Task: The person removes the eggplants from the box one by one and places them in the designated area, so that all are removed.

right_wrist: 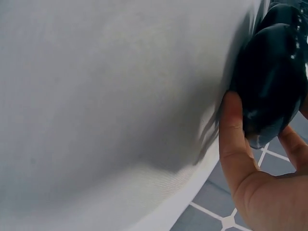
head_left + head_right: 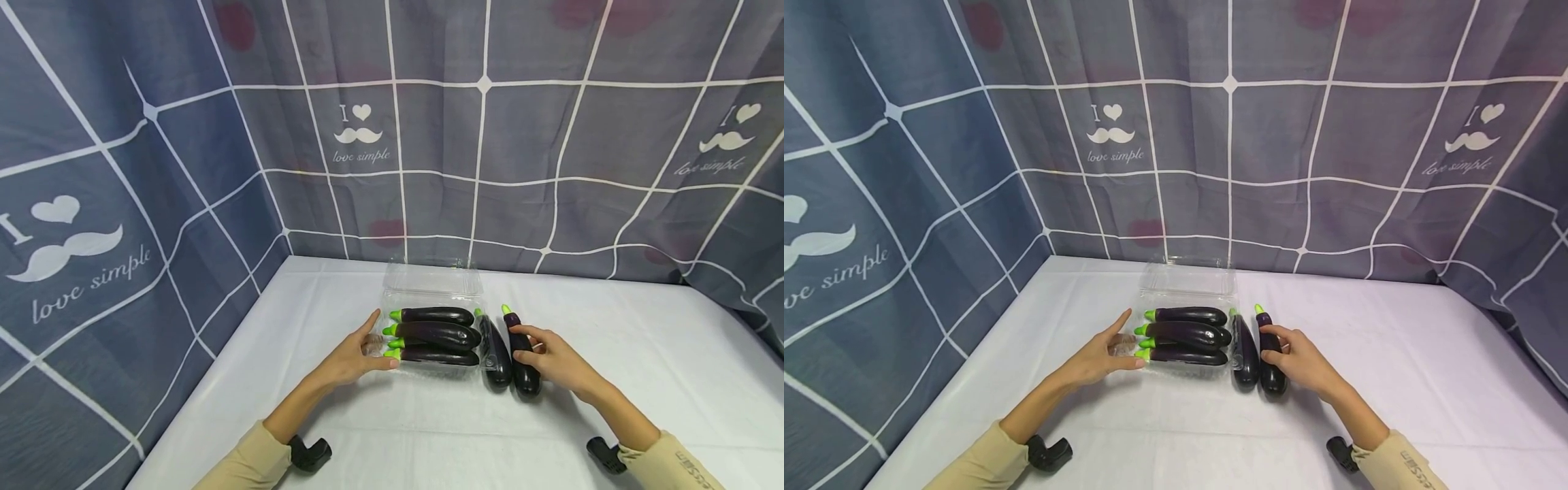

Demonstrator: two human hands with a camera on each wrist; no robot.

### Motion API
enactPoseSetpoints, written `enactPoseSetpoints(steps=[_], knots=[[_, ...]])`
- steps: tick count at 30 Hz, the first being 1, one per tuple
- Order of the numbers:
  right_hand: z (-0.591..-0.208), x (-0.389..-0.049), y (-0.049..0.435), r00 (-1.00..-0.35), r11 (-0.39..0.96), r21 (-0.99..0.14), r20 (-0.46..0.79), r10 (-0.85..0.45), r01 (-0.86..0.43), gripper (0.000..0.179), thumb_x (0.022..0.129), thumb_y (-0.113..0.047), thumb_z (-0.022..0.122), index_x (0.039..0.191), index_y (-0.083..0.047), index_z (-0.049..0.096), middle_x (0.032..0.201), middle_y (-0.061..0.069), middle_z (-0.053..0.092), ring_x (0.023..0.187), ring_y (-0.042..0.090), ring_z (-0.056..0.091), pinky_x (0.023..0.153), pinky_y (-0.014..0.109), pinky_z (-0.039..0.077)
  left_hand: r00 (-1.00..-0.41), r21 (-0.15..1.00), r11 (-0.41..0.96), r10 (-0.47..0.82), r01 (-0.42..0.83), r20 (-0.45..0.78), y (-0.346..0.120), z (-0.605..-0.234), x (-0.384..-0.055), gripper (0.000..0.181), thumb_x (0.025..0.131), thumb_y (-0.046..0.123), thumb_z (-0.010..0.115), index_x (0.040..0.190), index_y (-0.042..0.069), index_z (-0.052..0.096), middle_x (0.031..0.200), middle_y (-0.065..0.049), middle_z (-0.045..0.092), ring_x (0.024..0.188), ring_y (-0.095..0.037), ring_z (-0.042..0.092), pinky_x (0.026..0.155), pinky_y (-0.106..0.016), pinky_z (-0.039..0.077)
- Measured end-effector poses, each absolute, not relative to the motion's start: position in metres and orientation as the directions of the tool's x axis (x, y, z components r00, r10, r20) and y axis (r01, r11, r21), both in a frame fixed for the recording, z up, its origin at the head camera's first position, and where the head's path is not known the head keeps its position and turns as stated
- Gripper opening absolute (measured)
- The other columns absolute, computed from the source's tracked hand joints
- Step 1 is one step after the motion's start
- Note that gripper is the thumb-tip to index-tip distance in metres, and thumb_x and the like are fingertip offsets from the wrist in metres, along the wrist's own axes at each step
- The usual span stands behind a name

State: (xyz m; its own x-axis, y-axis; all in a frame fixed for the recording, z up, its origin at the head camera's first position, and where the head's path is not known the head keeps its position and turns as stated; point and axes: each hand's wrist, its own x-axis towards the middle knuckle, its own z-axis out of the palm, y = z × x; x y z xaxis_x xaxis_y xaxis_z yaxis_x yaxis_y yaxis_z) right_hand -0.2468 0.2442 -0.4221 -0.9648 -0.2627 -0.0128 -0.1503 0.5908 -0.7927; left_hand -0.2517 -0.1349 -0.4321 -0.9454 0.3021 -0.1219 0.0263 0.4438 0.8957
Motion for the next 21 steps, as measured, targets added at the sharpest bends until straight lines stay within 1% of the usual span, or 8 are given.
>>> enactPoseSetpoints(steps=[10, 15, 21], knots=[[-0.4215, -0.2460, 0.2465, -0.965, 0.601, -0.782, 0.000, -0.263, -0.164, 0.051, 0.093, -0.014, 0.066, 0.139, 0.001, 0.051, 0.119, 0.025, 0.054, 0.098, 0.028, 0.060, 0.073, 0.037, 0.049, -0.948, 0.893, 0.450, 0.295, 0.026, -0.122, -0.1347, -0.4327, -0.2506, 0.108, 0.080, 0.036, 0.084, 0.160, 0.024, 0.013, 0.146, -0.023, 0.042, 0.138, -0.043, 0.035, 0.100, -0.060, 0.040], [-0.4214, -0.2450, 0.2464, -0.966, 0.610, -0.775, 0.004, -0.258, -0.166, 0.050, 0.092, -0.013, 0.067, 0.138, 0.001, 0.053, 0.116, 0.024, 0.056, 0.095, 0.025, 0.060, 0.072, 0.037, 0.048, -0.950, 0.894, 0.448, 0.290, 0.025, -0.119, -0.1347, -0.4320, -0.2497, 0.107, 0.080, 0.035, 0.084, 0.160, 0.024, 0.014, 0.146, -0.024, 0.042, 0.138, -0.044, 0.035, 0.099, -0.061, 0.040], [-0.4230, -0.2432, 0.2459, -0.966, 0.580, -0.797, 0.017, -0.258, -0.169, 0.050, 0.092, -0.011, 0.067, 0.137, 0.004, 0.052, 0.108, 0.019, 0.059, 0.088, 0.022, 0.061, 0.068, 0.033, 0.050, -0.949, 0.894, 0.446, 0.293, 0.026, -0.118, -0.1343, -0.4318, -0.2499, 0.107, 0.080, 0.034, 0.084, 0.160, 0.024, 0.014, 0.146, -0.024, 0.042, 0.138, -0.045, 0.035, 0.099, -0.061, 0.039]])
